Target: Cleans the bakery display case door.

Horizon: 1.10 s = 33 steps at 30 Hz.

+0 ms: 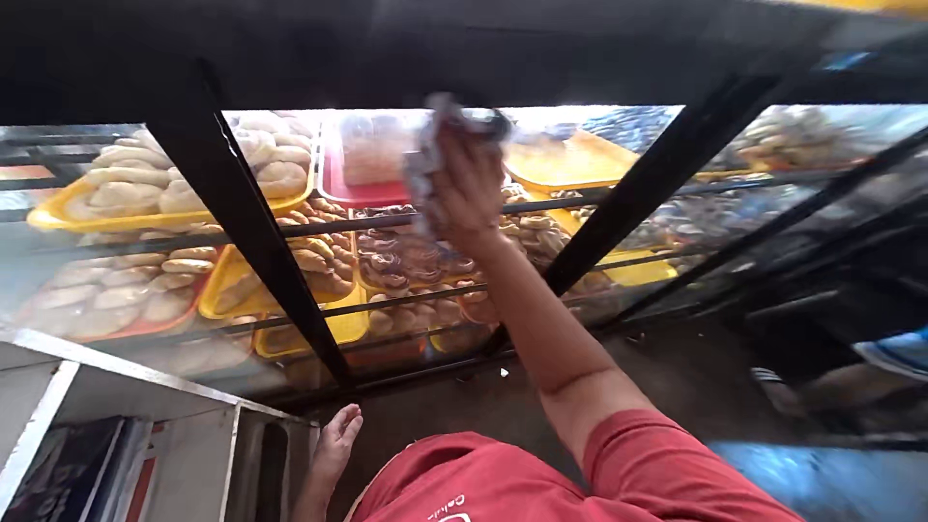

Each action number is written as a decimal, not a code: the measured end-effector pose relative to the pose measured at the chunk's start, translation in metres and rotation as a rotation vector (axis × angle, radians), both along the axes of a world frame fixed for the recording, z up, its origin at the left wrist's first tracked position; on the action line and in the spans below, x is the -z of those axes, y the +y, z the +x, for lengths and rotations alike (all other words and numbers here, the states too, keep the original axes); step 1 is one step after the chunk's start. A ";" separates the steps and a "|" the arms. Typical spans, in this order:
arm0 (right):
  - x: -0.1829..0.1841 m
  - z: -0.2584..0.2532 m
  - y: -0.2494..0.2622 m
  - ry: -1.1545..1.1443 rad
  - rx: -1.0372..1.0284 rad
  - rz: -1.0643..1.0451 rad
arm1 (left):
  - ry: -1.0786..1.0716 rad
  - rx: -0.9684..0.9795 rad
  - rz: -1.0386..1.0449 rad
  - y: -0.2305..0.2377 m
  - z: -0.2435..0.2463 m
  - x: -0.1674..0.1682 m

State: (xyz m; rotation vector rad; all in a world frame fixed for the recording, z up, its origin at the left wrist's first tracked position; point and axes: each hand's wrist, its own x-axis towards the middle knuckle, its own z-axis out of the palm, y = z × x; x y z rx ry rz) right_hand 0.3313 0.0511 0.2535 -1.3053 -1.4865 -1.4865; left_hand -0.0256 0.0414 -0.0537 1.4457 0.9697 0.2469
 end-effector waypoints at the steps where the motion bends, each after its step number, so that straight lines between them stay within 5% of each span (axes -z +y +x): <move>1: 0.004 0.028 -0.020 0.021 0.053 0.034 | 0.024 -0.037 -0.003 0.001 -0.007 0.006; 6: 0.032 0.113 -0.103 0.356 0.344 0.150 | 0.111 -0.105 -0.032 0.004 -0.015 0.008; 10: 0.026 0.055 -0.076 0.639 0.351 0.162 | 0.083 0.038 0.002 0.009 0.012 -0.003; 13: 0.031 0.018 -0.049 0.393 0.202 0.066 | 0.053 0.224 0.027 0.010 0.042 -0.017; 16: 0.030 0.042 -0.075 0.337 0.253 -0.064 | 0.017 0.306 0.024 0.010 0.051 -0.024; 19: 0.024 0.079 -0.109 0.610 0.381 0.031 | 0.005 0.257 -0.005 0.006 0.042 -0.014; 22: 0.012 0.059 -0.089 0.817 0.361 0.134 | 0.049 0.251 -0.004 0.002 0.030 -0.007; 29: 0.001 -0.102 0.063 0.293 0.094 0.109 | -0.015 0.209 -0.030 -0.004 0.030 -0.011; 33: -0.008 -0.149 0.098 0.139 0.022 0.012 | -0.027 0.155 -0.041 -0.006 0.023 -0.001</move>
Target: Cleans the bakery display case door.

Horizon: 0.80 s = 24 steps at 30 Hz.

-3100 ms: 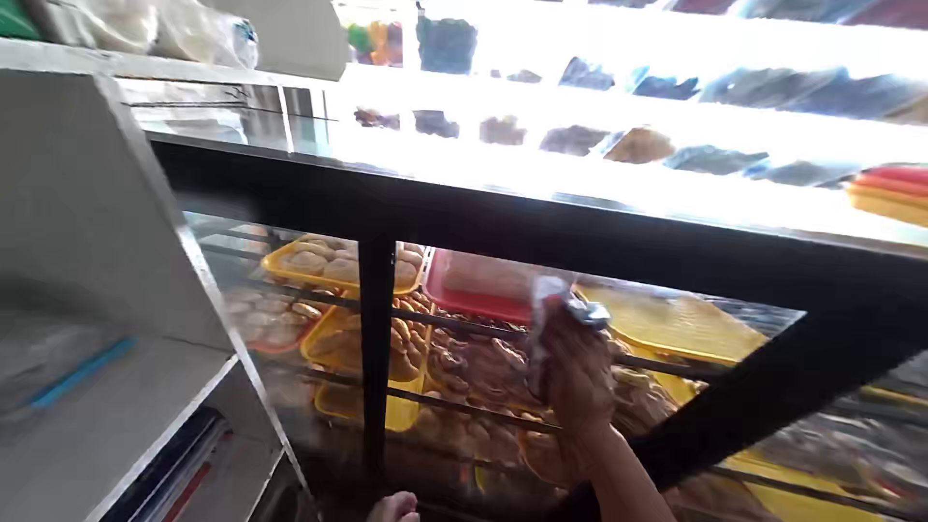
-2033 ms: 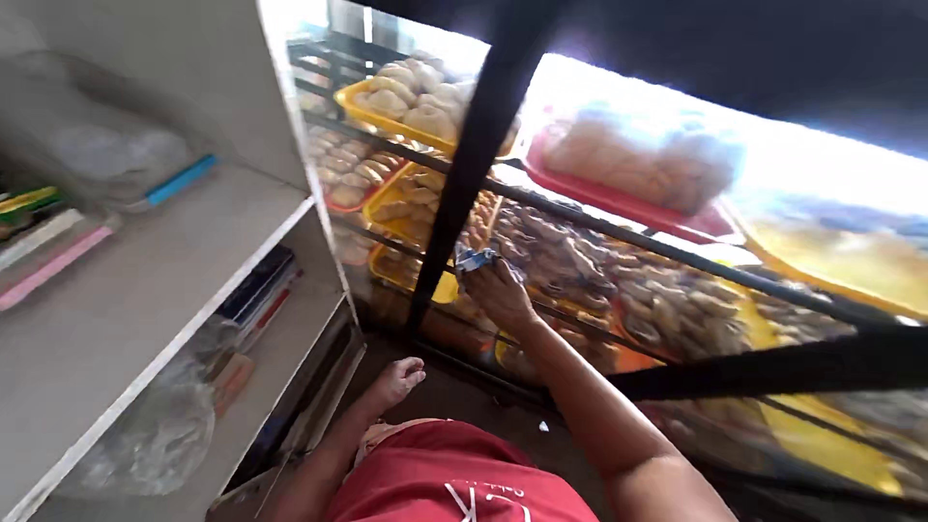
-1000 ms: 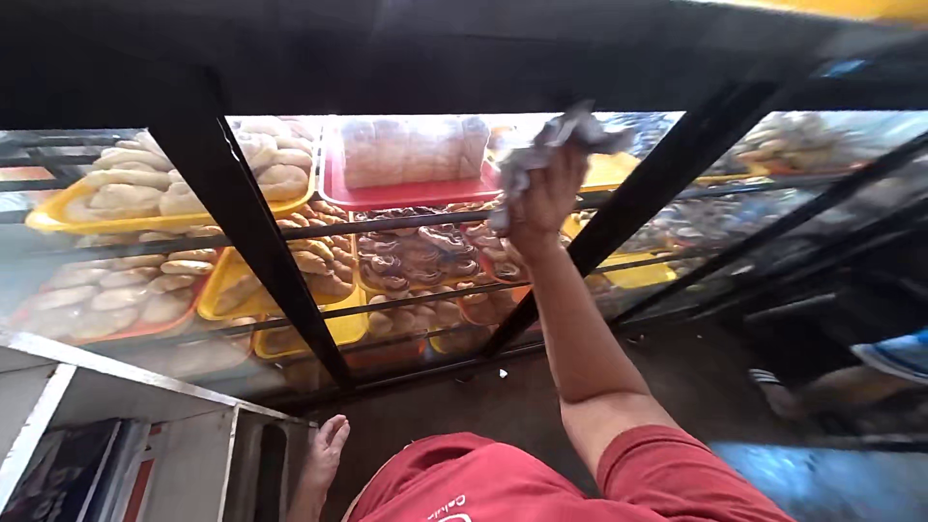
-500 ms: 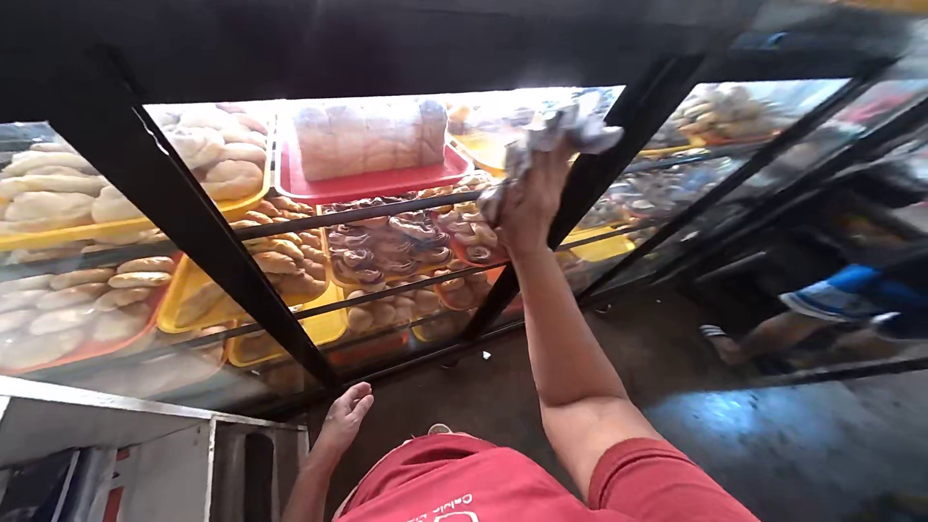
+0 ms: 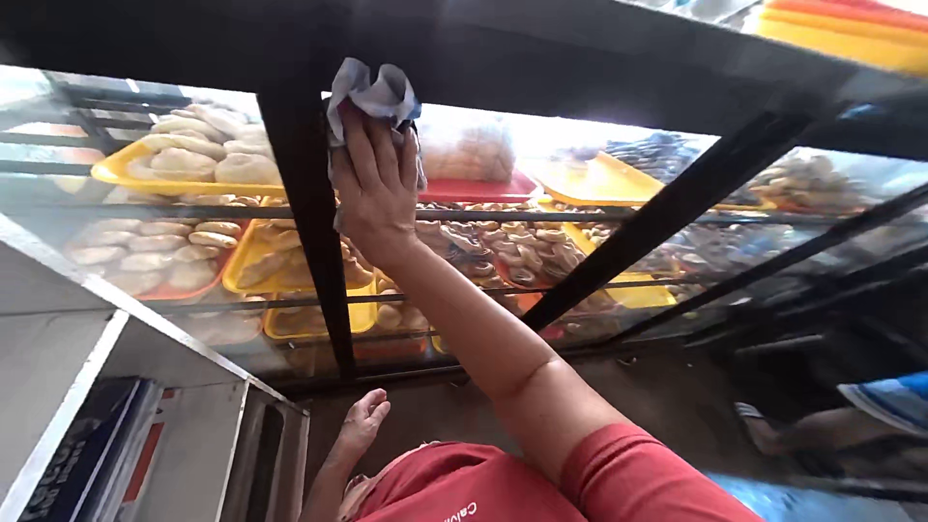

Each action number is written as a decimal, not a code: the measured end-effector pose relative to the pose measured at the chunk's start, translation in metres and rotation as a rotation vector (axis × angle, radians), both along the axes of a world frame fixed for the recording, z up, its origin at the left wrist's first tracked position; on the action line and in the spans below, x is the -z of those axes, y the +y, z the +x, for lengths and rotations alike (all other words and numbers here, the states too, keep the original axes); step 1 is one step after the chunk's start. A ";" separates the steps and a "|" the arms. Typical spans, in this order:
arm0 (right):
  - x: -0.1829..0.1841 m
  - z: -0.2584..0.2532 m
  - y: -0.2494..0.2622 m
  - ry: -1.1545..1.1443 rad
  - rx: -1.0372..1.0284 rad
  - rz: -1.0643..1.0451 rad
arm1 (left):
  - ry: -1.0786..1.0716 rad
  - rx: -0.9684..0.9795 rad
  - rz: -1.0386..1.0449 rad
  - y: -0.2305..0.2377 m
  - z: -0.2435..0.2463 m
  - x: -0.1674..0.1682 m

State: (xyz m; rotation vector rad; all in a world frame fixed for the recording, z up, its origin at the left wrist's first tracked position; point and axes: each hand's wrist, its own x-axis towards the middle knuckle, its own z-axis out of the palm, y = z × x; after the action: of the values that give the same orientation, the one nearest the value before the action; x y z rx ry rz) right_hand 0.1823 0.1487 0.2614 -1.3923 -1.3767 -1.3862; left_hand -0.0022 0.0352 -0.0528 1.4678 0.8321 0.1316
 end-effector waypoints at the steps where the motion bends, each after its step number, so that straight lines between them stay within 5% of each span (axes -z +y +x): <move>1: -0.001 0.002 -0.002 -0.037 0.005 -0.025 | 0.006 -0.007 -0.004 0.000 -0.001 0.002; 4: -0.007 0.034 -0.027 -0.134 0.009 -0.142 | 0.016 -0.034 -0.004 0.001 0.001 0.002; 8: 0.002 0.124 -0.087 -0.118 0.121 -0.033 | 0.038 -0.023 0.005 0.003 0.009 0.000; 15: 0.014 0.254 -0.190 0.263 0.380 0.038 | 0.068 0.071 -0.001 -0.003 0.034 0.001; 24: -0.003 0.237 -0.194 0.590 0.445 0.164 | 0.159 0.269 0.004 -0.010 0.032 0.007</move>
State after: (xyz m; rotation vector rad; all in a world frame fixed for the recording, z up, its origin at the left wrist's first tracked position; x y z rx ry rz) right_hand 0.4189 -0.0453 0.2644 -1.8686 -0.5818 -1.1702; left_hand 0.0300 0.0247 -0.0597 1.5942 0.7527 -0.1875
